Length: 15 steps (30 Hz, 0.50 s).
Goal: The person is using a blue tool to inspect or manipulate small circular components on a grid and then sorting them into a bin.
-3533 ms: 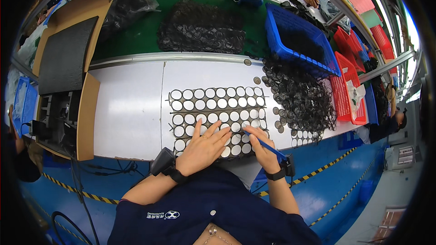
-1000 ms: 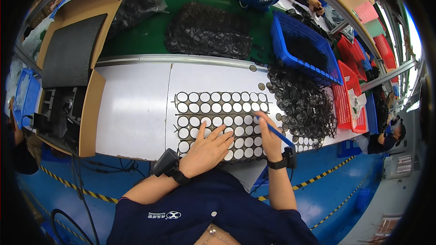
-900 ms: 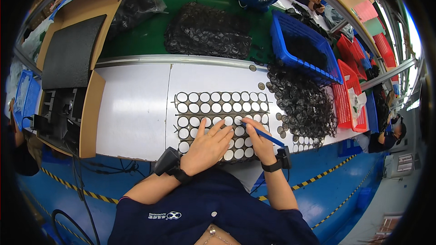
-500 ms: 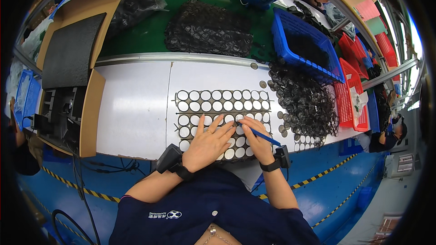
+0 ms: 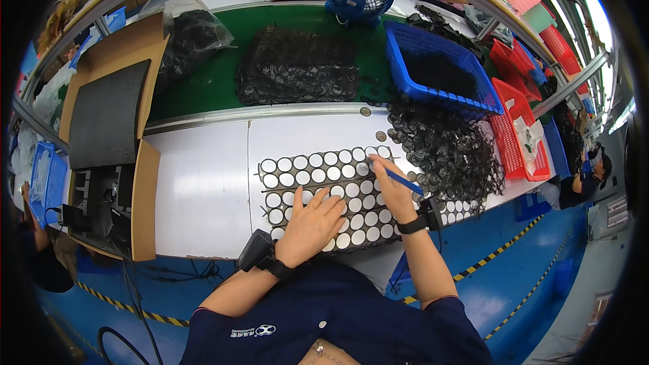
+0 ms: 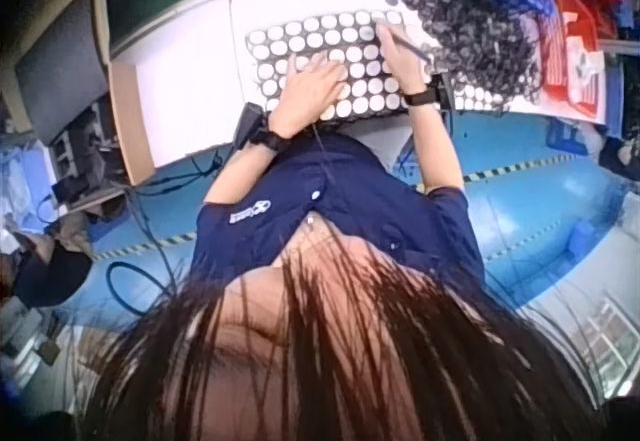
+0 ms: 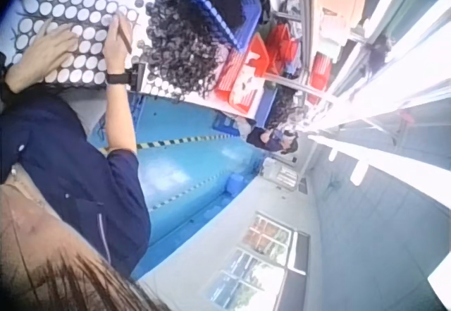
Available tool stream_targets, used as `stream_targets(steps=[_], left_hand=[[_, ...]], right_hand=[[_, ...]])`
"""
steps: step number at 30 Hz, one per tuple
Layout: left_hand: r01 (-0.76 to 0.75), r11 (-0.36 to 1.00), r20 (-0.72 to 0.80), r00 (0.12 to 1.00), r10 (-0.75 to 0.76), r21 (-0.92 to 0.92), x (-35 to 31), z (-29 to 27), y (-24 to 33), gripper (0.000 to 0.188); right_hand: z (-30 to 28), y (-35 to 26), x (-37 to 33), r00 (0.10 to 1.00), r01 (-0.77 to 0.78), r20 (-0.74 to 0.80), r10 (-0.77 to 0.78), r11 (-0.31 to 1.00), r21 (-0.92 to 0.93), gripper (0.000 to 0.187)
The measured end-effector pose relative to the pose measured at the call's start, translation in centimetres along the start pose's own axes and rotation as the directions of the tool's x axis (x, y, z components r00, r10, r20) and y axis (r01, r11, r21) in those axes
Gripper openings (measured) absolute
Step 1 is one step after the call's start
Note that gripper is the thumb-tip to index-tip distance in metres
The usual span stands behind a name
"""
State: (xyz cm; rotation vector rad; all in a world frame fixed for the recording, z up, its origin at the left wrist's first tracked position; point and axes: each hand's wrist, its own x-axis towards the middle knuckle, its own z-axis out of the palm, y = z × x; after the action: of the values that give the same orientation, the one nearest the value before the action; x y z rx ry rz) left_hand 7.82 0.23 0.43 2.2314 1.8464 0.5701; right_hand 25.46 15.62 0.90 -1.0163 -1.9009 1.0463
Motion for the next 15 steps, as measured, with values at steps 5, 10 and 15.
stream_targets(steps=[5, 10, 15], left_hand=[[0.049, 0.999, -0.139, 0.989, -0.046, 0.019, 1.5, -0.1, -0.7, 0.048], [0.076, 0.997, -0.004, 0.997, -0.076, 0.028, 1.2, 0.4, -1.5, 0.055], [0.072, 0.997, -0.004, 0.997, -0.072, 0.008, 1.3, 0.5, -1.4, 0.055]], right_hand=[[2.4, 0.3, -0.9, 0.986, 0.060, 0.161, -0.053, 0.997, -0.041, 0.026], [2.7, 0.3, -0.9, 0.983, 0.089, 0.168, -0.076, 0.993, -0.072, 0.025], [2.6, 0.4, -1.0, 0.984, 0.092, 0.161, -0.080, 0.993, -0.073, 0.024]])
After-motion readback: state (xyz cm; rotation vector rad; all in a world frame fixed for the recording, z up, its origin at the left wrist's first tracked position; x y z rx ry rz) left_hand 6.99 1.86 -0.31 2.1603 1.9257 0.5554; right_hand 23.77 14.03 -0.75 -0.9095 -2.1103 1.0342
